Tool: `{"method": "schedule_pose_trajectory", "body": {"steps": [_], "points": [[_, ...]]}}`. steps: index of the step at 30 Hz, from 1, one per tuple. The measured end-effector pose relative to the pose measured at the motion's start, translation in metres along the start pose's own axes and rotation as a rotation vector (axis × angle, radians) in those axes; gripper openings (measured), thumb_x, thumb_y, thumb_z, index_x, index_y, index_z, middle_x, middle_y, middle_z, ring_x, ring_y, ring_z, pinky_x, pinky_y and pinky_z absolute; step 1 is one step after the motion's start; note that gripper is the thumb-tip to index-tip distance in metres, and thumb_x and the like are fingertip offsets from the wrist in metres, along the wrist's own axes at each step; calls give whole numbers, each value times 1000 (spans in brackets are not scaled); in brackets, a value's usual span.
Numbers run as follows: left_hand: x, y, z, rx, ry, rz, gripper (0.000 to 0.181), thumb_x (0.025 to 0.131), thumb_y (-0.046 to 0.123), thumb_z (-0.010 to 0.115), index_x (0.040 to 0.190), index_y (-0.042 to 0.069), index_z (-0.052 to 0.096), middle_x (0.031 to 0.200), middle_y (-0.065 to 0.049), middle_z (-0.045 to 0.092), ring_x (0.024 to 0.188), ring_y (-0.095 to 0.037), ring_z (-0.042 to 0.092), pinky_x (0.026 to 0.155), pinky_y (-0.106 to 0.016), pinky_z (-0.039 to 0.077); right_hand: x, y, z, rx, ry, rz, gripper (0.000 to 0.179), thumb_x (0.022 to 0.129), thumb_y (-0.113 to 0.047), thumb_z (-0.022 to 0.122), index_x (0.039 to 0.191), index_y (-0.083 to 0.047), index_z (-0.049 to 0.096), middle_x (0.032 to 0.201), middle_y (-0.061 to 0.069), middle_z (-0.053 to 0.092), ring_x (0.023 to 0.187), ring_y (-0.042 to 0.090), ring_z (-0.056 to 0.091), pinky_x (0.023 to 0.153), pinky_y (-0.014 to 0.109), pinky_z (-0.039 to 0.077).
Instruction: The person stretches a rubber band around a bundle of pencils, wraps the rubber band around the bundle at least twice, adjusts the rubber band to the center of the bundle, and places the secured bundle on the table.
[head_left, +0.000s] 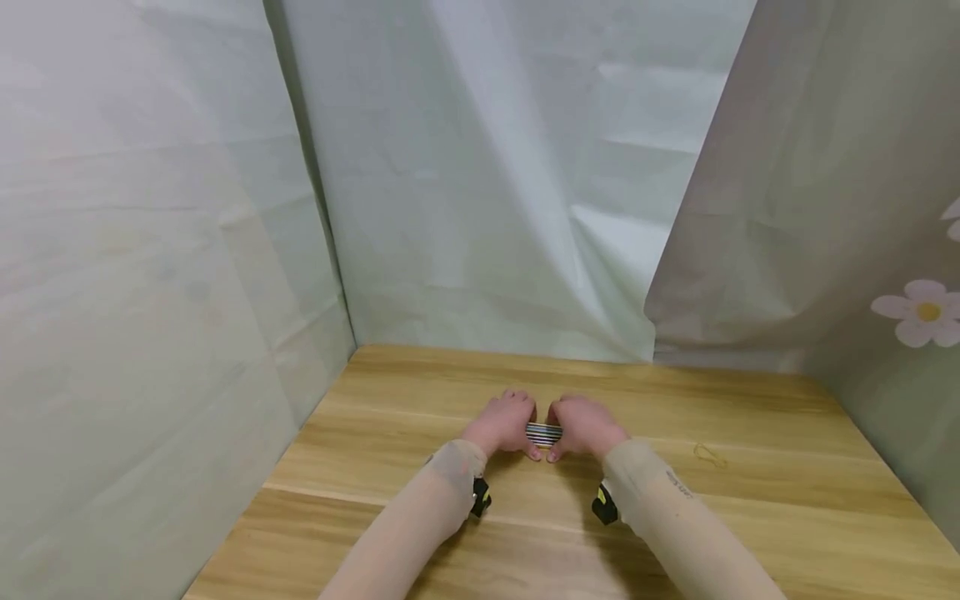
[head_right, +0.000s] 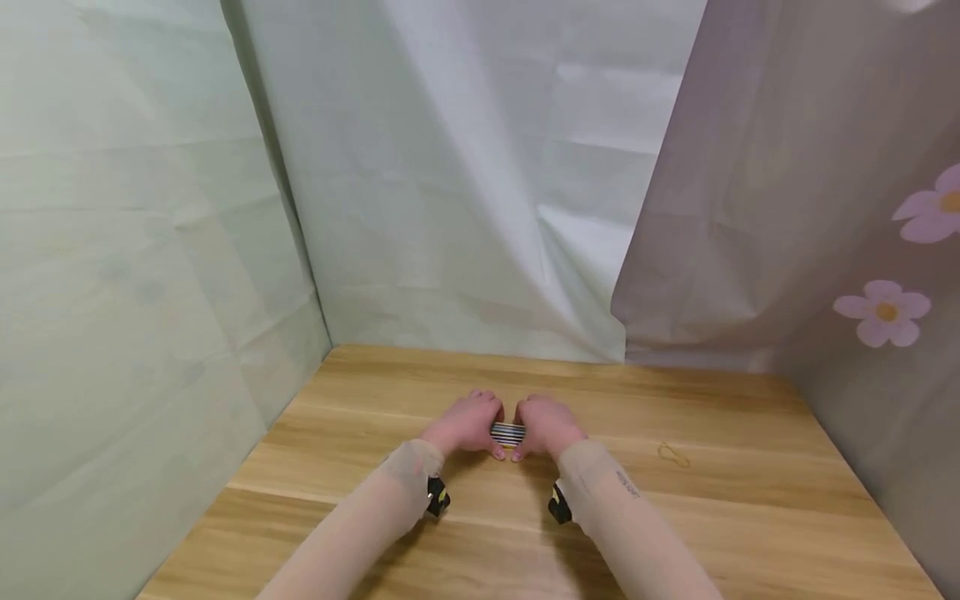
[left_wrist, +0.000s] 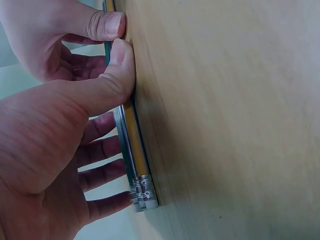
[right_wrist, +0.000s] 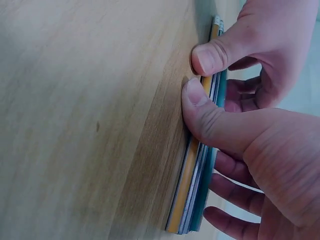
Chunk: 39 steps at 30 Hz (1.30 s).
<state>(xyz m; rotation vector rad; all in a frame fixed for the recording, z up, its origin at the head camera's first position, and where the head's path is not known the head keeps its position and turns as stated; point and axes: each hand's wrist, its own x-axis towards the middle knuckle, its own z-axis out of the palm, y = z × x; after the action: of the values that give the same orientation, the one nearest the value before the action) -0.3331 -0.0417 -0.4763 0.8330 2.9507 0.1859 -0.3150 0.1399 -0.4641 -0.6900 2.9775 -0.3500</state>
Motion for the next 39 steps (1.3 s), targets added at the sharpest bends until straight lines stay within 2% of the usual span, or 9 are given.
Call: {"method": "schedule_pose_trajectory", "body": {"steps": [5, 9, 19, 39], "points": [[-1, 0, 3, -22, -10, 6, 48, 73, 51, 97, 93, 18, 68, 93, 7, 61, 96, -18, 53, 91, -42, 49, -3, -4, 0, 17, -24, 4, 42, 70, -29, 103, 92, -13, 72, 86, -4, 65, 79, 15, 59, 79, 43, 54], [-1, 1, 3, -36, -22, 0, 43, 75, 48, 97, 89, 19, 69, 86, 10, 61, 89, -16, 50, 88, -39, 48, -3, -4, 0, 21, -39, 13, 38, 72, -28, 102, 90, -13, 72, 84, -5, 66, 78, 15, 58, 79, 43, 54], [-2, 3, 3, -9, -9, 10, 43, 75, 48, 97, 90, 16, 72, 83, 9, 63, 87, -16, 52, 84, -37, 49, 0, -3, 2, 20, -66, 41, 35, 75, -28, 100, 91, -14, 73, 83, -7, 66, 76, 14, 58, 79, 42, 54], [1, 5, 3, 4, -46, -10, 42, 76, 47, 97, 90, 17, 70, 86, 7, 65, 89, -18, 54, 87, -39, 51, -2, -7, 1, 24, -55, 55, 35, 74, -27, 101, 89, -13, 72, 82, -6, 64, 75, 15, 58, 76, 43, 54]]}}
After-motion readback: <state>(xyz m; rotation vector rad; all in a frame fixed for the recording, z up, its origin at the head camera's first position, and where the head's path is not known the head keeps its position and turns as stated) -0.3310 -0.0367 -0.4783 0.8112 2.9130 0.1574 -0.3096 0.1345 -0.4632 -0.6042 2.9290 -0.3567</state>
